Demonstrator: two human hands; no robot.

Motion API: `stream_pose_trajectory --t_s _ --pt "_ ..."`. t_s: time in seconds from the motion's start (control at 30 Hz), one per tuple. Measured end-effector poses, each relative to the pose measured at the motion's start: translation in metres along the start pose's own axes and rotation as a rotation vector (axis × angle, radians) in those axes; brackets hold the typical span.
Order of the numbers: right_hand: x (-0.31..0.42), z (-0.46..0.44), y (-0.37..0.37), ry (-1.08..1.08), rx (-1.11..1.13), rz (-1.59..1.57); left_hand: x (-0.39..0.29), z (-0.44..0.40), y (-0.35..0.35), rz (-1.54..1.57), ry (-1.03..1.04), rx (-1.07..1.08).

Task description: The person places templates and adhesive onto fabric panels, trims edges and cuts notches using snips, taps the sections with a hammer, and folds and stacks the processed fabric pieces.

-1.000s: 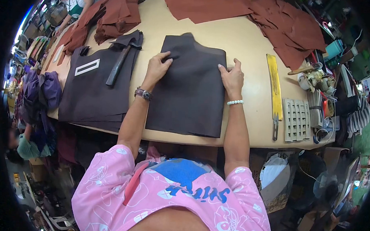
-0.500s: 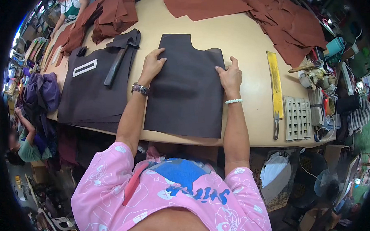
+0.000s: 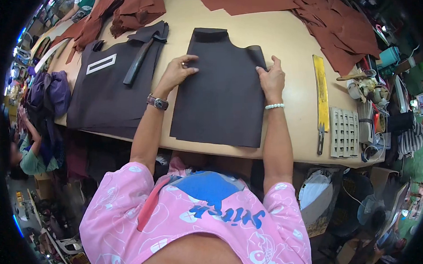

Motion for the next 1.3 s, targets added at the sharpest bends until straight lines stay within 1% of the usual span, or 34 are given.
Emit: stream_pose_trajectory --t_s 0.07,0.13,0.23,0.3,0.33,0.43,0.5,0.6,0.7,0.8,1.0,1.2,1.3 --pt "0.000 -0.008 -0.005 0.000 0.016 0.043 0.000 0.007 0.014 -0.025 -0.006 0.102" --pt "-0.007 -0.017 -0.013 0.058 0.040 0.076 -0.008 0.007 0.016 -0.082 0.034 0.057" --pt "-0.008 -0.015 -0.024 0.039 0.031 0.128 -0.011 0.004 0.017 -0.106 0.058 -0.010" --pt "-0.016 -0.007 -0.028 0.062 0.049 0.067 -0.014 0.005 0.015 -0.163 0.073 -0.067" --pt "-0.021 -0.002 -0.027 0.074 0.064 0.036 -0.016 0.006 0.015 -0.161 0.092 -0.065" --pt "-0.024 0.011 -0.027 -0.006 0.010 -0.096 -0.015 0.008 0.012 -0.174 0.136 -0.050" --pt "-0.023 0.015 -0.025 -0.010 0.008 -0.055 -0.014 0.005 0.011 -0.202 0.173 -0.033" --pt "-0.021 0.017 -0.025 -0.035 -0.006 0.003 -0.004 0.003 0.009 -0.118 0.077 -0.009" --pt "-0.018 0.019 -0.026 -0.051 -0.017 0.016 -0.008 0.004 0.006 -0.220 0.142 -0.041" --pt "-0.022 0.017 -0.023 -0.064 -0.027 0.015 -0.010 0.009 0.007 -0.187 0.005 0.034" --pt "-0.027 0.014 -0.023 -0.072 -0.021 -0.016 -0.011 0.014 0.007 -0.167 0.051 0.007" --pt "-0.030 0.012 -0.022 -0.084 -0.017 -0.031 -0.007 0.018 0.007 -0.169 0.032 0.010" --pt "-0.030 0.012 -0.021 -0.101 -0.024 -0.027 -0.004 0.020 0.005 -0.103 -0.017 0.006"
Point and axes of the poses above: each hand's wrist, its own z-axis away from the middle knuckle, its own y-axis out of the palm, x = y × z, the point moved 9 cm from there along -z, towards the middle knuckle, and after that the axes turned 4 degrees about y, right-handed, at the moved point
